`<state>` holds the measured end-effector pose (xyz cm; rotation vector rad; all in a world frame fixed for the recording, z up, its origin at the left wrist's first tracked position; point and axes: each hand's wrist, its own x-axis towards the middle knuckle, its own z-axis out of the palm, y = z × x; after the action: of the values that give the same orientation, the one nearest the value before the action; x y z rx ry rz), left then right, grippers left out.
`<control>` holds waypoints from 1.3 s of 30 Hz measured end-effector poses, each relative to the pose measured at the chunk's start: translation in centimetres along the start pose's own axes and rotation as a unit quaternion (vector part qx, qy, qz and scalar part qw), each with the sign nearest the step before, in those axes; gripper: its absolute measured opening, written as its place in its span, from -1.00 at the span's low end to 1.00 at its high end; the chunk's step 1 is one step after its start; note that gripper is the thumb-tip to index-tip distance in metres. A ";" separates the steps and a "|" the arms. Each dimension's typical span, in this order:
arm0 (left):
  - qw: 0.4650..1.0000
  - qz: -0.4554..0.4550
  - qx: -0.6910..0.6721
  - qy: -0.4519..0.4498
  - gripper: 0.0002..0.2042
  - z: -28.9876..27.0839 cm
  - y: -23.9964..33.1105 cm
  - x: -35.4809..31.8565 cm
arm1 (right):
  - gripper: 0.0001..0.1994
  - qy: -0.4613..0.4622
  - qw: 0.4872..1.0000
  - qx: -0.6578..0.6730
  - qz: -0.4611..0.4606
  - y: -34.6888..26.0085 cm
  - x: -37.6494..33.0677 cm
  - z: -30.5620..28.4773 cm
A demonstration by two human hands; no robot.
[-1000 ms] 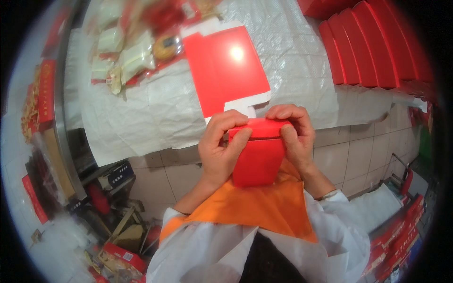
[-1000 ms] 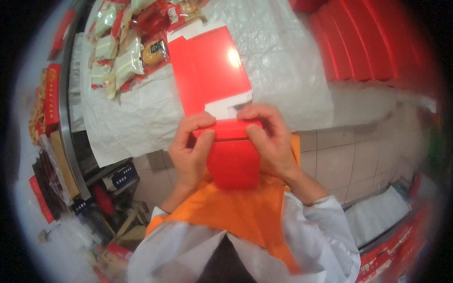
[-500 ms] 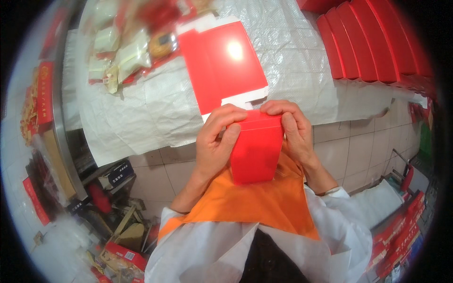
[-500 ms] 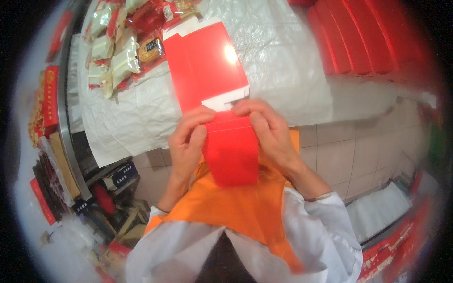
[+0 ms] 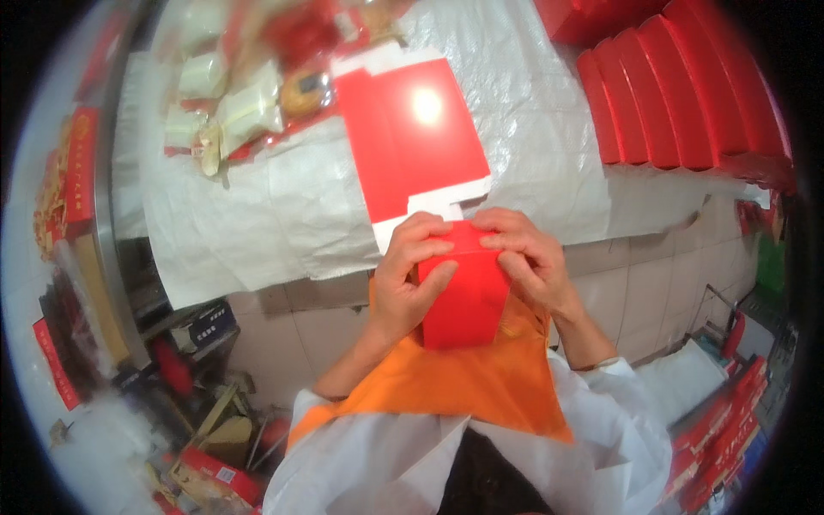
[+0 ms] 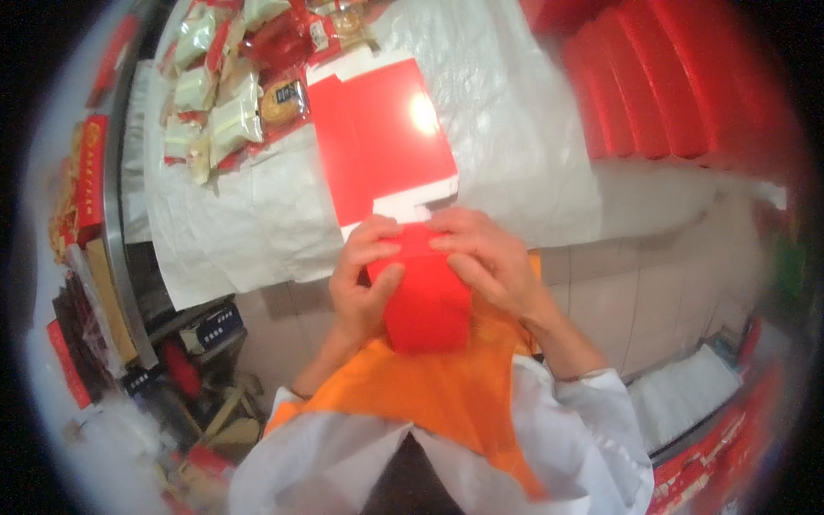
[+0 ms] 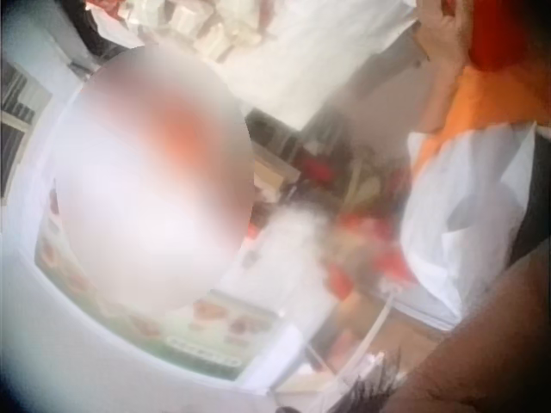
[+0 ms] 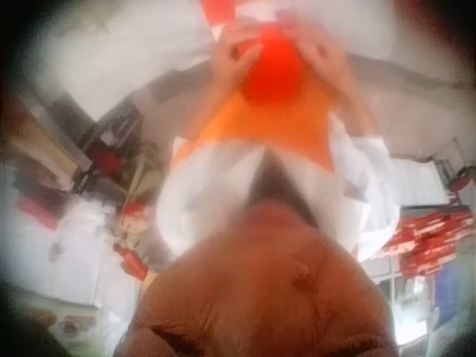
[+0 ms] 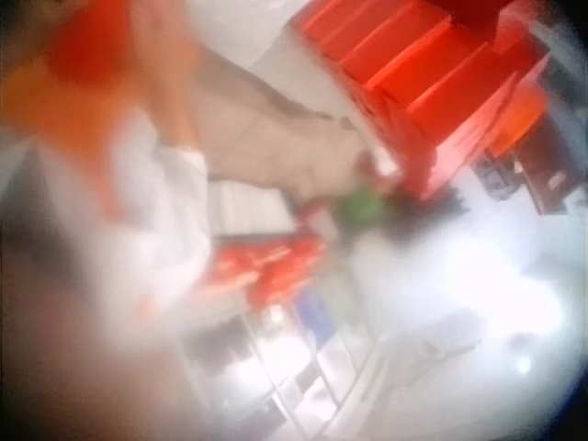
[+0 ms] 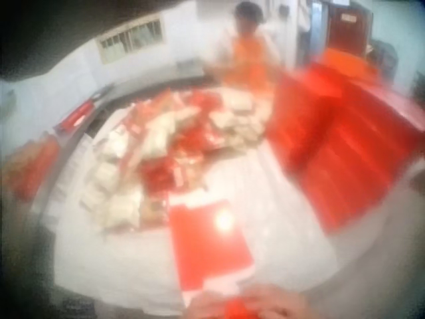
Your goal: The person assembles red cardboard boxes by folding and tucking the flaps. They repeatedly pick up flat red sheets, fold them into box shapes, and place the finished boxes on a stack. Packaged food items are visible on the table nearby.
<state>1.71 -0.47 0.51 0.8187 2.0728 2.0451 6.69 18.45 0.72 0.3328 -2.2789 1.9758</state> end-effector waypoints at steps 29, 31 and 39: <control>0.924 -0.118 -0.272 0.241 -0.87 -4.4 0.5 7.3 | -0.68 0.404 0.741 0.534 -0.055 -9.8 19.1 -18.4; 0.920 -0.121 -0.271 0.256 -0.87 -4.5 0.0 6.8 | -0.71 0.402 0.748 0.525 -0.054 -7.4 17.7 -17.1; 0.936 -0.154 -0.143 0.282 -0.85 -5.3 -0.9 4.7 | -0.67 0.232 0.952 0.196 -0.021 -8.5 21.3 -14.5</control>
<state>-4.90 -2.99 1.46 -0.1615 1.8862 2.4968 -12.88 29.67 15.77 -0.0559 -1.5840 2.1903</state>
